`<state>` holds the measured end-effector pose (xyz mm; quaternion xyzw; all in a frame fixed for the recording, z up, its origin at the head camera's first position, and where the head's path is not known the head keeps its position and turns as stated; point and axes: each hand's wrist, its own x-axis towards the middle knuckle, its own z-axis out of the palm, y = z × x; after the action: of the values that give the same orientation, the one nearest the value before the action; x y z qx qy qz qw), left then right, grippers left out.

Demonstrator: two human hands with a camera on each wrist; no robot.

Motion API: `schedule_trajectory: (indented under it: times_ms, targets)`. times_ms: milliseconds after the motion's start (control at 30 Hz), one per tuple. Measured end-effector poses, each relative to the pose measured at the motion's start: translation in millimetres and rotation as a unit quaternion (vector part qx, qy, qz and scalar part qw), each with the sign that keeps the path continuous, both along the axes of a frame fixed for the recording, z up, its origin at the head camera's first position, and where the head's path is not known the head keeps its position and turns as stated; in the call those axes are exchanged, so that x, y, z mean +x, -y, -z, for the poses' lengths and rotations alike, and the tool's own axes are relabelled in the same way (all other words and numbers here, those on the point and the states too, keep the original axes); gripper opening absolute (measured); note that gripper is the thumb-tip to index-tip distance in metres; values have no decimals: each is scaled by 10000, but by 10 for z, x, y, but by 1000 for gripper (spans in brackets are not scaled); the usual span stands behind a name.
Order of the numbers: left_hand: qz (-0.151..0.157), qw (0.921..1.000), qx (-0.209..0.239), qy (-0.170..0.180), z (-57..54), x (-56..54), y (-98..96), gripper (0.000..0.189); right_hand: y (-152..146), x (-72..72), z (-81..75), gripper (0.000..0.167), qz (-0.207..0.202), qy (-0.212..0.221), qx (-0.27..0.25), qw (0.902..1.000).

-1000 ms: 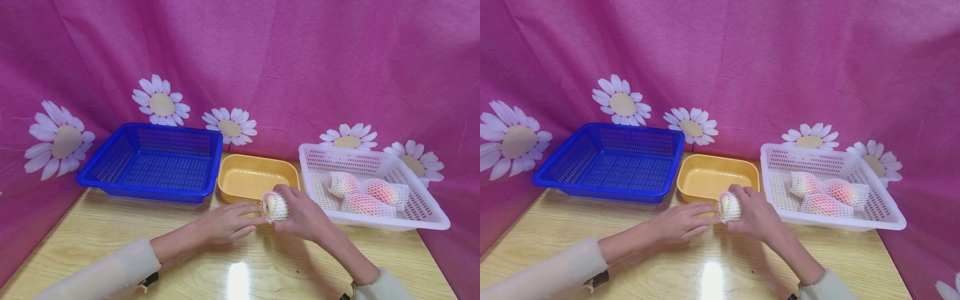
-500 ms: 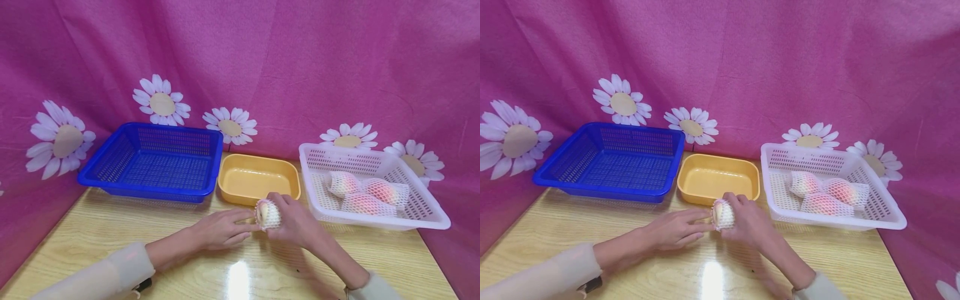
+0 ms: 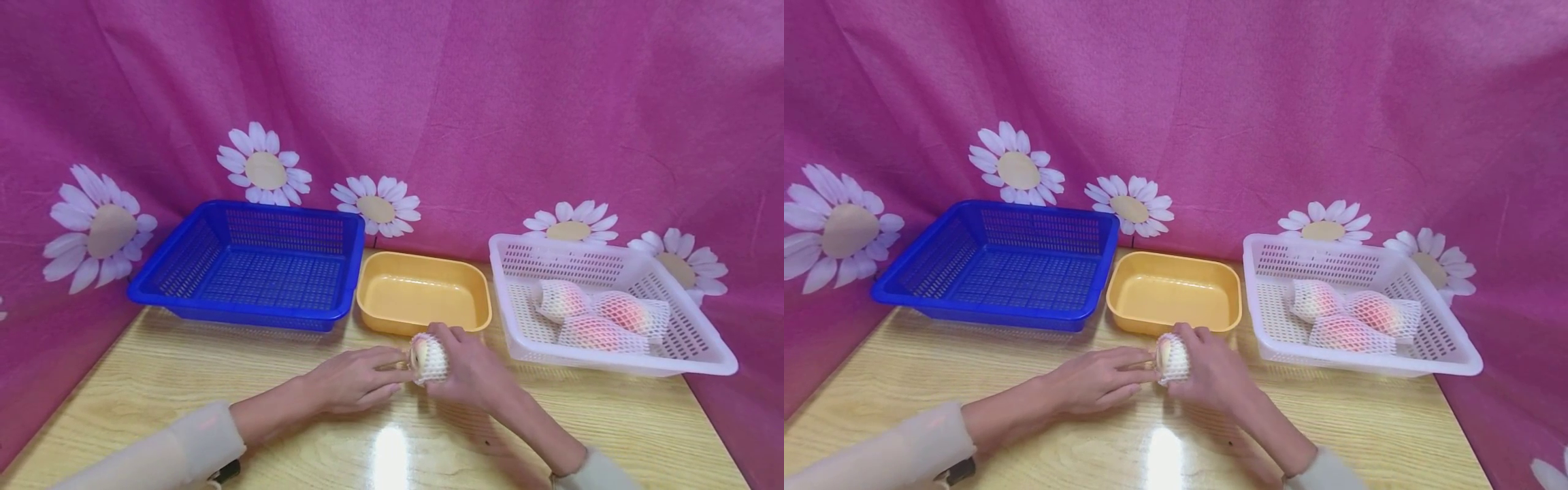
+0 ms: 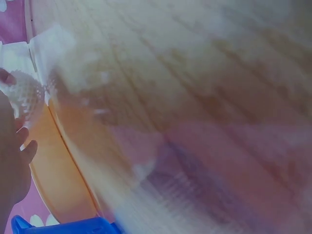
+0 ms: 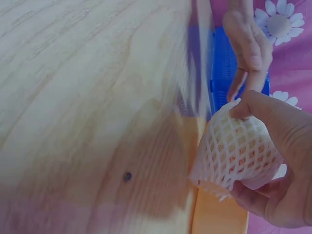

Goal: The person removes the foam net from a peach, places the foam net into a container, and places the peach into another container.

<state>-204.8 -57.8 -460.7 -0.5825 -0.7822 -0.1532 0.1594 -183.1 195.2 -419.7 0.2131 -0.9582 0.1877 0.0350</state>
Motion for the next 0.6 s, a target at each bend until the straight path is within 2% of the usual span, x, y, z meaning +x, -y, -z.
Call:
schedule_trajectory:
  times_ms: [133,267,467,600]
  targets:
    - [-5,9994,314,167,0,-8,-8,37,27,2,57,72,-80,-98,-76,9999]
    - [14,9981,618,-74,4,-23,-25,35,45,8,92,71,-65,-197,3,9998]
    - [46,9937,869,-712,21,-43,-57,33,79,31,117,72,-15,-208,97,9997]
    - [26,9931,868,-787,27,-36,-61,34,93,44,126,73,-12,-214,118,9997]
